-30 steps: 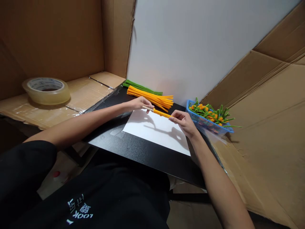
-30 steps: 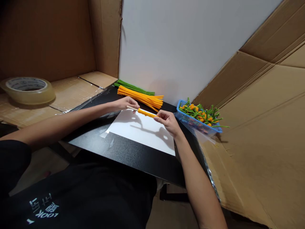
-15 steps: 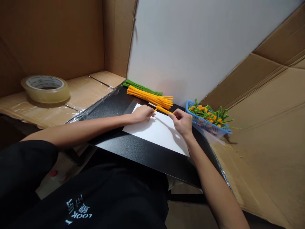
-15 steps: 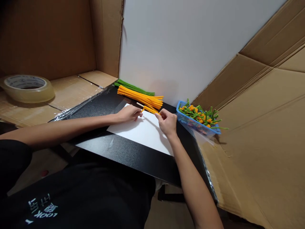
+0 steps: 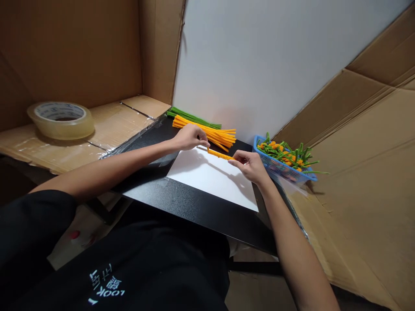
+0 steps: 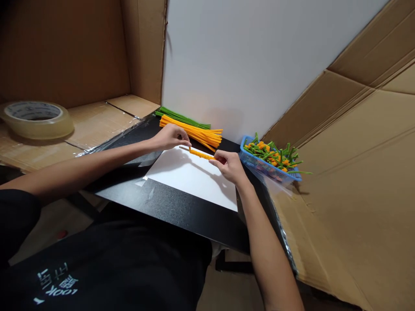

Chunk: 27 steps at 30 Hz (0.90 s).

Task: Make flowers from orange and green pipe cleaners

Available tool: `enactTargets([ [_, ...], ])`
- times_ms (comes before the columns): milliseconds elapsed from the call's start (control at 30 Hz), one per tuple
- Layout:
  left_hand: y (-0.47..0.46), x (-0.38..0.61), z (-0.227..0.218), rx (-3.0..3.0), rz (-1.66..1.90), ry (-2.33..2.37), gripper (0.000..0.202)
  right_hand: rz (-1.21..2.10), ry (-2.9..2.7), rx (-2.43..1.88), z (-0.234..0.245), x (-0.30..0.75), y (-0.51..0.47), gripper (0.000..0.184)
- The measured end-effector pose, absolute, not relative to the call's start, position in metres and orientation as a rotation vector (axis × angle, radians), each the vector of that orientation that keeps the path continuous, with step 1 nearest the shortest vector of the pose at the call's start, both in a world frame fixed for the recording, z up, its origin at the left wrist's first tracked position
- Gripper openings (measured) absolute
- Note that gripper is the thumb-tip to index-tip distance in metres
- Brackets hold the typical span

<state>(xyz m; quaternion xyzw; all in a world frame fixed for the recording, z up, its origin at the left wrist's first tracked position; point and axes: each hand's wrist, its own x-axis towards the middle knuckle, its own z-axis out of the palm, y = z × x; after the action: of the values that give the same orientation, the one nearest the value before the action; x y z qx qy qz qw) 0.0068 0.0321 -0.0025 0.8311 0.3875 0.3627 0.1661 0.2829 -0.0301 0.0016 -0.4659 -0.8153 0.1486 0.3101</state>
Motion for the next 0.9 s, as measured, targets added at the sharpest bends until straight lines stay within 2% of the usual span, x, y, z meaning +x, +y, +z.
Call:
enactTargets([
  [200, 0.041, -0.001, 0.001, 1.872, 0.796, 0.769, 0.03, 0.832, -1.945, -1.077, 0.006, 0.281, -0.034, 0.034],
  [333, 0.035, 0.008, -0.009, 1.747, 0.827, 0.662, 0.038, 0.922, -1.749, -0.987, 0.003, 0.271, -0.034, 0.037],
  [433, 0.027, 0.024, -0.02, 1.575, 1.133, 0.743, 0.04, 0.856, -1.593, -0.95, -0.001, 0.264, -0.031, 0.041],
  [567, 0.01, 0.043, -0.027, 1.659, 1.243, 0.803, 0.044, 0.727, -1.515, -0.989, -0.005, 0.258, -0.029, 0.043],
  [733, -0.005, 0.042, -0.023, 2.121, 1.203, 1.11, 0.036, 0.33, -1.624, -1.213, -0.001, 0.251, -0.039, 0.04],
  [900, 0.003, 0.026, -0.013, 2.963, 1.038, 1.3, 0.027, 0.111, -1.781, -1.282, 0.006, 0.251, -0.046, 0.032],
])
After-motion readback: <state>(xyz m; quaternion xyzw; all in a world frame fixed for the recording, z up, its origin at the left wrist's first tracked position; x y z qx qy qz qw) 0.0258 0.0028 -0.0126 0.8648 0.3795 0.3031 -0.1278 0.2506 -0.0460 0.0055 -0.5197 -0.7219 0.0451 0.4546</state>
